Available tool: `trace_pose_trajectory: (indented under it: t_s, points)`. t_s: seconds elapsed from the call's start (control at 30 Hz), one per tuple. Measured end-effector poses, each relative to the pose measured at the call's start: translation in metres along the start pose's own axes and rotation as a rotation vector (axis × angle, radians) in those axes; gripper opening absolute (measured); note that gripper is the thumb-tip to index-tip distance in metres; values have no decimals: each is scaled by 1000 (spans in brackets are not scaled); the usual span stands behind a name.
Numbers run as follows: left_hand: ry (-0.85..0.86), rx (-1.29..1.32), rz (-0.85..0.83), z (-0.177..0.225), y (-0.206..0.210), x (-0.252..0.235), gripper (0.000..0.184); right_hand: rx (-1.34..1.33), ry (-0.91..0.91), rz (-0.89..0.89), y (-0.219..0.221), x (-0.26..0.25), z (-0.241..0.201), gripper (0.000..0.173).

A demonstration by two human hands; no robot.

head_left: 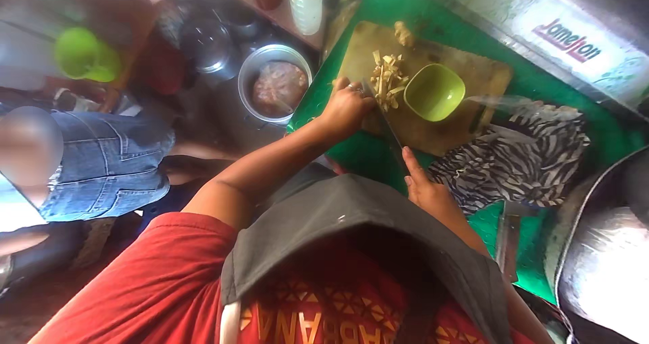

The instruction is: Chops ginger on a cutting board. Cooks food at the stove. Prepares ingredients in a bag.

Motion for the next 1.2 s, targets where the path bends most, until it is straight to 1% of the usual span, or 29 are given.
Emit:
trace_pose_trajectory:
  t_s: [0.07, 0.23, 0.37, 0.5, 0.53, 0.63, 0.67, 0.73, 0.77, 0.83, 0.9, 0.97, 1.03, 1.2]
  points:
    - [1, 13, -10, 1, -1, 0, 16, 19, 3, -11, 1, 1, 0, 57]
    - [6, -11, -16, 2, -1, 1, 16, 39, 133, -181, 19, -12, 4, 60]
    - [-13, -36, -75, 2, -1, -4, 17, -104, 88, -108, 10, -21, 8, 58]
    - [12, 6, -72, -8, 6, -15, 18, -142, 132, -65, -7, -21, 12, 58]
    - [7, 53, -61, -10, 1, -18, 19, -145, 123, -50, -11, -20, 10, 58]
    - [-26, 150, 68, -23, -31, -17, 16, -145, 78, -31, -13, -18, 5, 57]
    - [-79, 166, 64, -29, -45, -14, 16, -140, 66, -45, -11, -19, 4, 57]
    - [-212, 198, -36, -41, -63, -3, 18, -107, 87, -111, -6, -21, 3, 57]
    - [-247, 209, -74, -45, -66, 3, 18, -85, 99, -125, -4, -22, 2, 57]
    - [-266, 233, -128, -48, -62, 12, 17, -65, 100, -97, -2, -24, 0, 57]
    - [-239, 261, -135, -45, -49, 19, 16, -110, 57, -41, 1, -23, -2, 57]
    - [-170, 272, -48, -39, -37, 23, 13, -174, -9, 2, 5, -23, -4, 55]
    - [-124, 275, 43, -34, -28, 23, 14, -205, -57, 25, 8, -23, -7, 55]
    - [-136, 241, 42, -30, -23, 21, 19, -168, -83, 27, 13, -25, -8, 55]
Point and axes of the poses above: each hand's wrist, its own x-axis away from the middle knuckle, its own y-axis out of the palm, z = x × y, the point moved 5 cm from there along -x, towards the middle knuckle, and after that the axes turned 7 degrees about y, right-handed, at the moved point
